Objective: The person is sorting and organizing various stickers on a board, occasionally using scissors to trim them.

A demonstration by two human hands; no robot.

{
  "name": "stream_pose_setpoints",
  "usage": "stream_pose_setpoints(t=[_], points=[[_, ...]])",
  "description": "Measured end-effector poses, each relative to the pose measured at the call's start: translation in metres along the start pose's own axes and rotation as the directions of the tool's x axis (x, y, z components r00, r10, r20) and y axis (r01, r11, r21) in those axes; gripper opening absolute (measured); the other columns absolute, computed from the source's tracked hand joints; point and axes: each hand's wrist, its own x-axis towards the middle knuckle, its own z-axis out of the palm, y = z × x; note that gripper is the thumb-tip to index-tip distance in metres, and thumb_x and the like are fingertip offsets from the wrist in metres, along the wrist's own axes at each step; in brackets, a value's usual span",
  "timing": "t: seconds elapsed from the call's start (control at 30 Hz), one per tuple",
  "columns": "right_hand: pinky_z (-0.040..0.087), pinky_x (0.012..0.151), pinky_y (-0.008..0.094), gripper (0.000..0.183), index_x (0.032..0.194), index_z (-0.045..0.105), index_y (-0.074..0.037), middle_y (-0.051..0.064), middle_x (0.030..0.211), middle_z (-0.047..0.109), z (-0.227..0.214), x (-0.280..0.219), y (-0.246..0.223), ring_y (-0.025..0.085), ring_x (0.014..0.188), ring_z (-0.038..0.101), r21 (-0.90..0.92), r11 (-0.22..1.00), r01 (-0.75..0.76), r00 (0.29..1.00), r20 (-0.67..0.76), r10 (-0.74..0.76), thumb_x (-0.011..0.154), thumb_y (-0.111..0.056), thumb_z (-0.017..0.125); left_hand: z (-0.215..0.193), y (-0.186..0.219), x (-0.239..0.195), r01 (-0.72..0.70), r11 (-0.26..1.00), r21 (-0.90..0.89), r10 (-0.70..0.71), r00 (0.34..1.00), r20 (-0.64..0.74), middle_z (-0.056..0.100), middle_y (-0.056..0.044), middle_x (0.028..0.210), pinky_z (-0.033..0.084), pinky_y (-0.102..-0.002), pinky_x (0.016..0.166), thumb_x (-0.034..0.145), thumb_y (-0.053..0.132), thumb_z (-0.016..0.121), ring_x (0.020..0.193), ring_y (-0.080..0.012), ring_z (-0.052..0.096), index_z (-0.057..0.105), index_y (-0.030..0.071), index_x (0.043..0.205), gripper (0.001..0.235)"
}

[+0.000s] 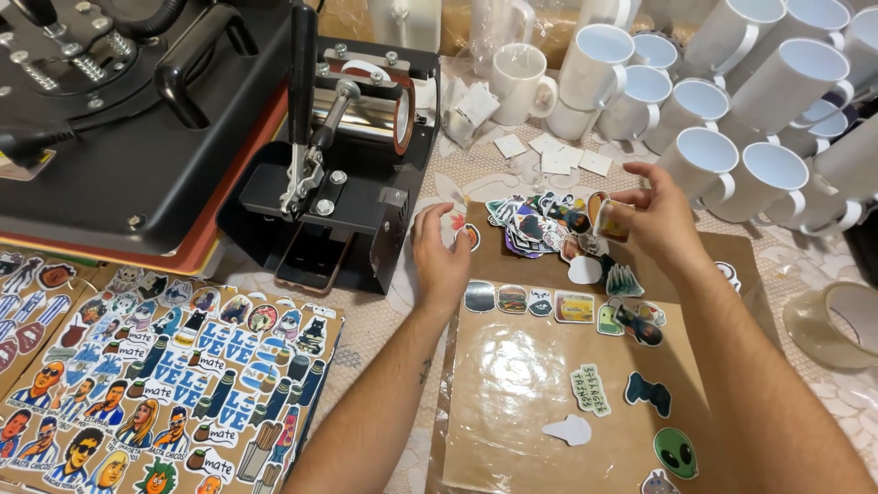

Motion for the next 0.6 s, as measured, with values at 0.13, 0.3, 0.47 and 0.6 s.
stream_pose_setpoints(t=[0.13,0.3,0.47,0.6], points=[[0.051,0.089,0.056,0.067,0.152,0.038,-0.004,0.028,0.117,0.065,0.001,-0.001,0.013,0.04,0.111,0.061,0.101,0.995,0.004,1.0,-0.007,-0.003,0.091,0.007,0.065,-0.003,0.02,0.001,-0.075,0.997,0.019,0.075,0.997,-0.032,0.06,-0.012,0.119,0.046,-0.045,0.099,0.086,0.009,0.067,0.112,-0.0344,0.06,0.062,0.009,0.12,0.035],[0.051,0.089,0.058,0.065,0.153,0.031,-0.002,0.031,0.124,0.061,0.001,-0.006,0.022,0.045,0.115,0.058,0.226,0.974,-0.024,0.999,0.043,0.015,0.095,0.008,0.058,-0.005,0.03,-0.002,-0.238,0.971,0.005,0.239,0.971,-0.008,0.061,-0.009,0.119,0.046,-0.045,0.099,0.094,0.024,0.068,0.113,-0.0323,0.06,0.062,0.01,0.118,0.029],[0.058,0.084,0.046,0.072,0.154,0.035,-0.007,0.025,0.117,0.067,0.019,-0.052,-0.001,0.031,0.104,0.065,0.28,0.96,-0.013,0.981,0.187,-0.042,0.089,0.011,0.061,0.002,0.05,-0.009,-0.249,0.946,-0.206,0.289,0.938,0.192,0.067,-0.001,0.108,0.05,-0.036,0.085,0.086,0.03,0.081,0.096,-0.0217,0.064,0.069,0.016,0.116,0.036],[0.062,0.079,0.038,0.078,0.156,0.032,-0.013,0.022,0.111,0.071,0.025,-0.106,-0.013,0.023,0.095,0.068,0.332,0.941,-0.065,0.962,0.272,-0.029,0.087,0.011,0.06,-0.004,0.093,-0.015,-0.038,0.907,-0.419,0.28,0.799,0.532,0.072,0.005,0.079,0.049,-0.022,0.057,0.079,0.005,0.08,0.066,-0.0094,0.064,0.078,0.022,0.093,0.022]])
